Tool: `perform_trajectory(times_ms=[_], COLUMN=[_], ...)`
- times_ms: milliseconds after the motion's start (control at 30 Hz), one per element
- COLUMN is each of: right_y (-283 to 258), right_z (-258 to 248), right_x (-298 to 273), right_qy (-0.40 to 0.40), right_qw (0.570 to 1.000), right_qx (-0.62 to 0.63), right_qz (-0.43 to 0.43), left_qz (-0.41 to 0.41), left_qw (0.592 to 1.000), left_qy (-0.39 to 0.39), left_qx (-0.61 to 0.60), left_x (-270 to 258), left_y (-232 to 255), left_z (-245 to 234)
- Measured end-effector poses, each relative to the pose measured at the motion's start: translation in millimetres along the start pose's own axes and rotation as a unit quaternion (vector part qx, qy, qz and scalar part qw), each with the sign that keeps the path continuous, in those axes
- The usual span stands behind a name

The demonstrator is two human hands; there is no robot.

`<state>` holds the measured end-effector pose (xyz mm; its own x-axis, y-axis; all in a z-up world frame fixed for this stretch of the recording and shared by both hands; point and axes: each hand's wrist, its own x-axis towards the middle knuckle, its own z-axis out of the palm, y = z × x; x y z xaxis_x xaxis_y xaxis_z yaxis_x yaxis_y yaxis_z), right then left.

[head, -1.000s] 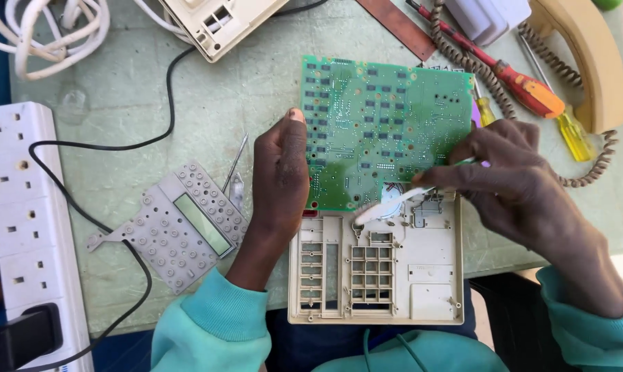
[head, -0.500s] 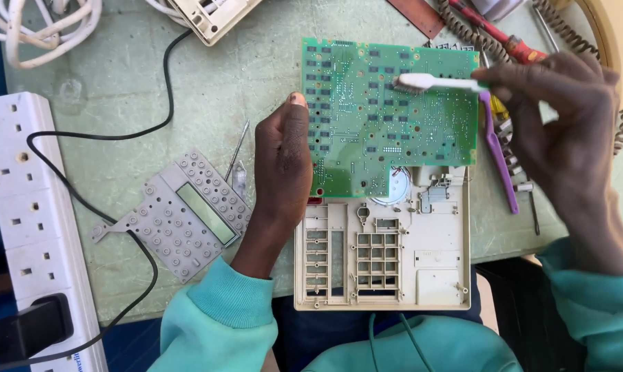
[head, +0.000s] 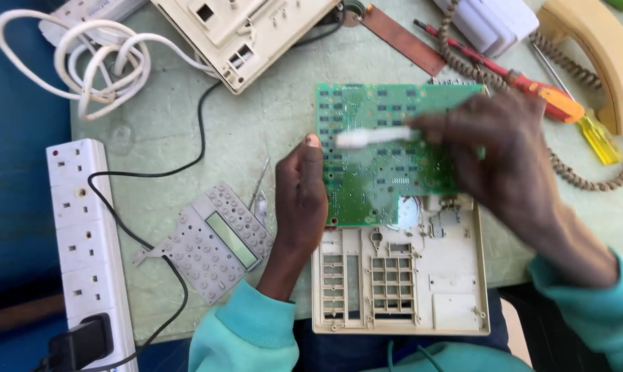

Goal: Cleaning a green circuit board using a toothbrush and a liquid cleaning agent on a workshop table.

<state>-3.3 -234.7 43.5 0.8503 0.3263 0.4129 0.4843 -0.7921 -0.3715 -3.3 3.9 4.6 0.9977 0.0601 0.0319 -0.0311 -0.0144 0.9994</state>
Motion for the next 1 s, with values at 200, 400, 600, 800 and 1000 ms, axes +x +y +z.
perform_trajectory(times_ms=[200, 400, 600, 800, 1000], right_y=[3, 4, 1, -9, -1], right_z=[4, 5, 1, -2, 0], right_x=[32, 28, 35, 39, 51], right_qy=[0.031, 0.041, -0.059, -0.016, 0.032], right_qw=[0.993, 0.995, 0.975, 0.997, 0.998], right_qx=[0.080, 0.045, 0.189, 0.020, 0.011], right_qz=[-0.078, -0.074, -0.102, -0.077, -0.052], left_qz=[-0.010, -0.101, -0.083, -0.090, -0.064], left_qw=[1.000, 0.994, 0.990, 0.979, 0.984], left_qy=[0.023, 0.032, -0.040, -0.035, -0.057], left_qx=[0.001, 0.019, -0.105, -0.179, -0.156], left_x=[2, 0, -2, 2, -2], left_y=[11, 12, 21, 15, 19], left_z=[1, 2, -2, -2, 1])
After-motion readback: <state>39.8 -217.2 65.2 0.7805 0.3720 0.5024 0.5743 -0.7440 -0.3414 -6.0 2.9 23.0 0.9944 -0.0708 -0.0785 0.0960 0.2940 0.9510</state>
